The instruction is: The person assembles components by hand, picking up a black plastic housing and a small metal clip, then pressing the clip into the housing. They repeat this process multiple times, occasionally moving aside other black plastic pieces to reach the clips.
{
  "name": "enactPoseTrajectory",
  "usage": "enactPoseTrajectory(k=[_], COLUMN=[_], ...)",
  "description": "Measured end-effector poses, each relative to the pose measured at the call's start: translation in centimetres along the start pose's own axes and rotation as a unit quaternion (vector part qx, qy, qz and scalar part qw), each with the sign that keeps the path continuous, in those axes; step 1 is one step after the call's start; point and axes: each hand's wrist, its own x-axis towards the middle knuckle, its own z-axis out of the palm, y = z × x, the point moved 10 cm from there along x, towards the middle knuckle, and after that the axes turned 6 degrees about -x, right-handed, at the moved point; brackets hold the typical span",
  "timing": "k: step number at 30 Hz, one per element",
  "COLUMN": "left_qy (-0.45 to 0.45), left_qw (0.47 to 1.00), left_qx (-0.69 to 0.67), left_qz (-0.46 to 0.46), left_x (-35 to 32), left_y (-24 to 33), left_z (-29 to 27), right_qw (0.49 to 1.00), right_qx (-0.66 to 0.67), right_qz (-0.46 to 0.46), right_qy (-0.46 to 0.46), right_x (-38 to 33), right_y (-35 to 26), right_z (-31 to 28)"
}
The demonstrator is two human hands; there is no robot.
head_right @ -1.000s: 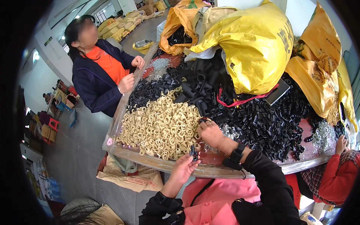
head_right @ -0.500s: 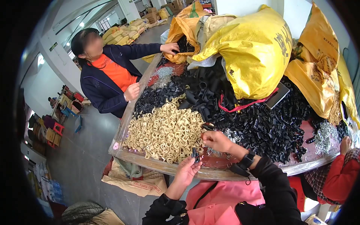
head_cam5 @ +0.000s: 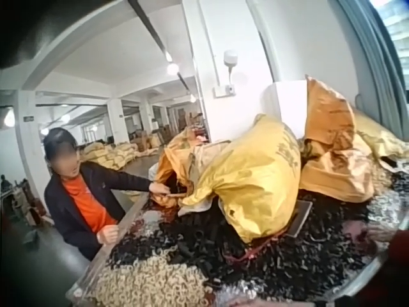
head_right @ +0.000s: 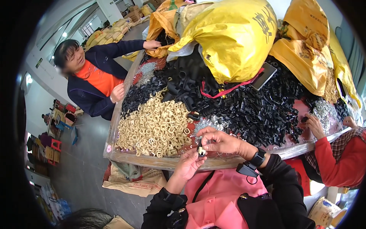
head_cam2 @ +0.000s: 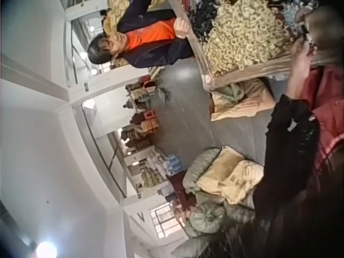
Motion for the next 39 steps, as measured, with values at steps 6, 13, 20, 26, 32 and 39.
enactPoseTrajectory(k=[6, 13, 20, 26, 32, 39], left_qy=[-0.027, -0.008, 0.04, 0.056, 0.089, 0.095], left_qw=[0.999, 0.999, 0.998, 0.998, 0.995, 0.994], left_qx=[0.016, 0.017, 0.0, -0.005, -0.038, -0.039], left_qz=[-0.026, -0.045, -0.055, -0.038, -0.038, -0.028], left_x=[-0.1, 0.4, 1.1, 2.4, 3.1, 2.3], left_y=[-1.2, -2.2, -1.7, -1.6, -1.6, -1.5], left_z=[1.5, 2.0, -0.7, -0.6, -1.5, -1.4], right_qw=[0.999, 0.996, 0.936, 0.817, 0.738, 0.723], right_qx=[0.008, 0.005, -0.317, -0.545, -0.649, -0.672], right_qz=[0.014, 0.04, 0.101, 0.068, 0.098, 0.019], right_qy=[-0.043, 0.08, 0.116, 0.174, 0.157, 0.157], right_x=[-1.2, -3.3, -6.3, -3.4, -0.8, -1.8], right_y=[0.3, 0.6, 3.0, 5.0, 7.7, 6.4], right_z=[0.1, -1.5, -6.8, -9.4, -9.2, -8.0])
